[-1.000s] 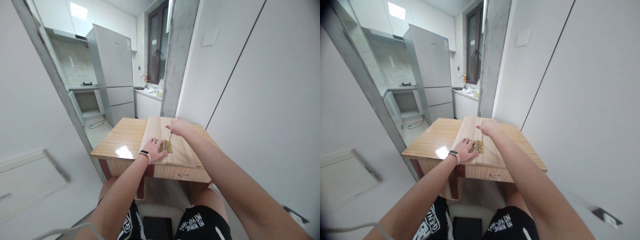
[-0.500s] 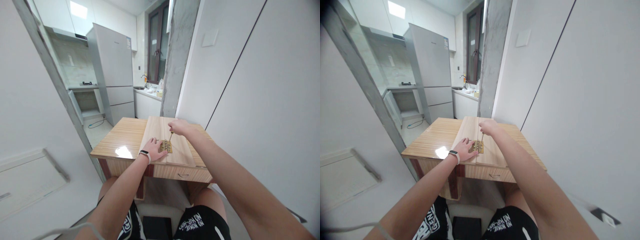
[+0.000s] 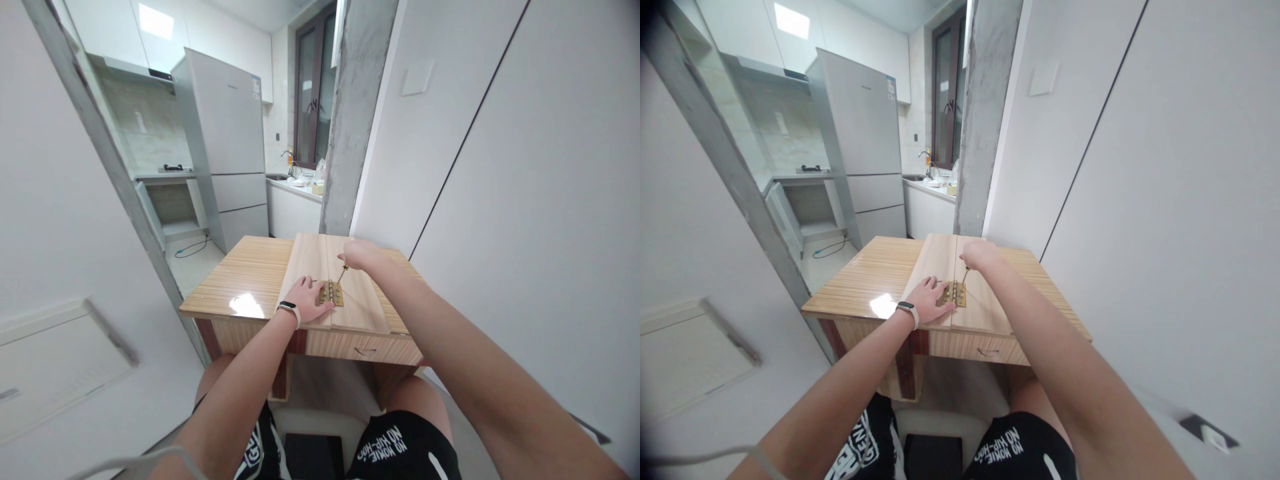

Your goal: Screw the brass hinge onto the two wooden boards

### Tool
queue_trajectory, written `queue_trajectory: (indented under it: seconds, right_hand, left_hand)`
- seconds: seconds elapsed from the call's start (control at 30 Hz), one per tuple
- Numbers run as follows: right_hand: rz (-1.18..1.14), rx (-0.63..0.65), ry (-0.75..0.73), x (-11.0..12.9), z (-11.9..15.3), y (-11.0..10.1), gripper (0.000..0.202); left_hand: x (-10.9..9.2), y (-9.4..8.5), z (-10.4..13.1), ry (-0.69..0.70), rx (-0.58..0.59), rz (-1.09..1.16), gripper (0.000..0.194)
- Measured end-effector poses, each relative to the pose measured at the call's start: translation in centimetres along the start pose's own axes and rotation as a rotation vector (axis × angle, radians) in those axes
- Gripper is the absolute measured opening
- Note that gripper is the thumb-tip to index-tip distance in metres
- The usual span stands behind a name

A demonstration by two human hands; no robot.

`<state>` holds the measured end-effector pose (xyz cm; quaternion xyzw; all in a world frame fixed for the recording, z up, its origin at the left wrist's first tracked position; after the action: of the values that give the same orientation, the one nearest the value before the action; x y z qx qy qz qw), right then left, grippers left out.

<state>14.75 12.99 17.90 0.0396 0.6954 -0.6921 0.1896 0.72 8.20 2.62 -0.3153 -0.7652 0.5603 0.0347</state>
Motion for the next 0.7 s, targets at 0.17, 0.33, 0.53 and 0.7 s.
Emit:
queue_trajectory:
  seconds: [0.17,0.33,0.53,0.7]
  right_hand:
    - [0.041,0.001,-0.073,0.12,0.43,-0.17,0.041]
    - [0.078,-0.066,-0.216,0.06,0.77,-0.33,0.021]
    - [-0.068,-0.078,-0.12,-0.23,0.57,0.08,0.045]
    - [-0.076,-0.041,0.038,-0.68,0.03,0.31,0.068]
  left_hand:
    - [0.06,0.11,-0.02,0.001,0.002,0.004,0.083]
    - [0.14,0.2,0.0,-0.002,0.008,0.007,0.082]
    - [0.23,0.26,-0.02,0.002,-0.004,0.003,0.082]
    - [0.25,0.32,-0.04,0.008,-0.008,0.005,0.08]
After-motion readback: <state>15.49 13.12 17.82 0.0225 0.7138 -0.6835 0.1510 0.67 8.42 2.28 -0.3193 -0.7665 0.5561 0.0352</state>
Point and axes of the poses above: each hand's wrist, its own z-axis away from the middle knuckle, its own y-axis out of the palm, x = y × z, the point moved 7 cm from there along -z, towards the middle knuckle, and after that the axes turned 6 degrees about z, right-handed, at the moved point
